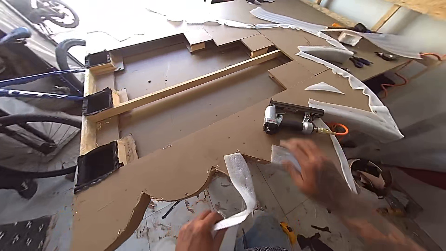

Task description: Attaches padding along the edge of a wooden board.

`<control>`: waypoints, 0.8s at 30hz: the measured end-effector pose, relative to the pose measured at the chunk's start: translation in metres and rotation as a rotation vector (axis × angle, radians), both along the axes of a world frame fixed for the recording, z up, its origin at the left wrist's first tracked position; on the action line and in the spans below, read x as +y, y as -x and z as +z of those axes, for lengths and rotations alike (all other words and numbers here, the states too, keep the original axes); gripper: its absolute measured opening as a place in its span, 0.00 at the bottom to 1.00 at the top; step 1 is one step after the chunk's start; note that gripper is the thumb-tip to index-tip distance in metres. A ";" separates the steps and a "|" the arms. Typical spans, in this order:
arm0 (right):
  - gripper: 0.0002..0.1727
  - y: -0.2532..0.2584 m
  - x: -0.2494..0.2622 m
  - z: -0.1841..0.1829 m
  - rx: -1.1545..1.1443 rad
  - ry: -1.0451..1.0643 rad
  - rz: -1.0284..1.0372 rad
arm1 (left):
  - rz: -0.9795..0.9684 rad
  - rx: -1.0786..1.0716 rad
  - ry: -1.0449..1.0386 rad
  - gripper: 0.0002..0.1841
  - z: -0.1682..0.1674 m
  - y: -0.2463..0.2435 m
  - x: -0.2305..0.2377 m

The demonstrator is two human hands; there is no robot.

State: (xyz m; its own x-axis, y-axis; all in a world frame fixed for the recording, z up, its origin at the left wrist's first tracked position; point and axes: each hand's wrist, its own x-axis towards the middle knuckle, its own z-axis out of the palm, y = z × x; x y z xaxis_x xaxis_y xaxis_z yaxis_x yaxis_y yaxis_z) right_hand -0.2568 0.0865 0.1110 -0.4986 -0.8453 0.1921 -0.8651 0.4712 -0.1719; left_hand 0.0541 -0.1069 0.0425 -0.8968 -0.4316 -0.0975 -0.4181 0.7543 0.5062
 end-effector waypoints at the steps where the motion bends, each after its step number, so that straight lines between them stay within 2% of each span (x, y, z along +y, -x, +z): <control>1: 0.23 -0.032 0.014 -0.005 -0.104 0.011 0.040 | -0.017 -0.001 -0.038 0.13 0.000 -0.009 0.003; 4: 0.17 -0.114 0.048 -0.047 -0.476 -0.043 0.178 | -0.071 0.002 -0.041 0.12 0.001 -0.032 0.005; 7: 0.23 -0.161 0.038 -0.081 -0.674 0.016 0.191 | -0.135 -0.034 0.078 0.09 0.018 -0.044 -0.011; 12: 0.30 -0.193 -0.037 -0.098 -0.650 0.214 -0.061 | -0.201 0.006 0.355 0.09 0.069 -0.026 -0.058; 15: 0.28 -0.205 -0.069 -0.104 -0.569 0.296 -0.156 | -0.270 0.046 0.469 0.07 0.082 0.011 -0.086; 17: 0.26 -0.204 -0.088 -0.104 -0.529 0.363 -0.228 | -0.300 -0.024 0.492 0.05 0.088 0.036 -0.098; 18: 0.27 -0.201 -0.097 -0.099 -0.584 0.354 -0.266 | -0.308 -0.077 0.500 0.05 0.089 0.046 -0.101; 21: 0.27 -0.186 -0.118 -0.075 -0.977 0.281 -0.306 | -0.314 -0.200 0.507 0.04 0.093 0.066 -0.104; 23: 0.24 -0.173 -0.131 -0.065 -1.259 0.367 -0.284 | -0.330 -0.165 0.505 0.05 0.093 0.068 -0.100; 24: 0.22 -0.168 -0.136 -0.061 -1.368 0.430 -0.280 | -0.359 -0.116 0.479 0.09 0.093 0.069 -0.097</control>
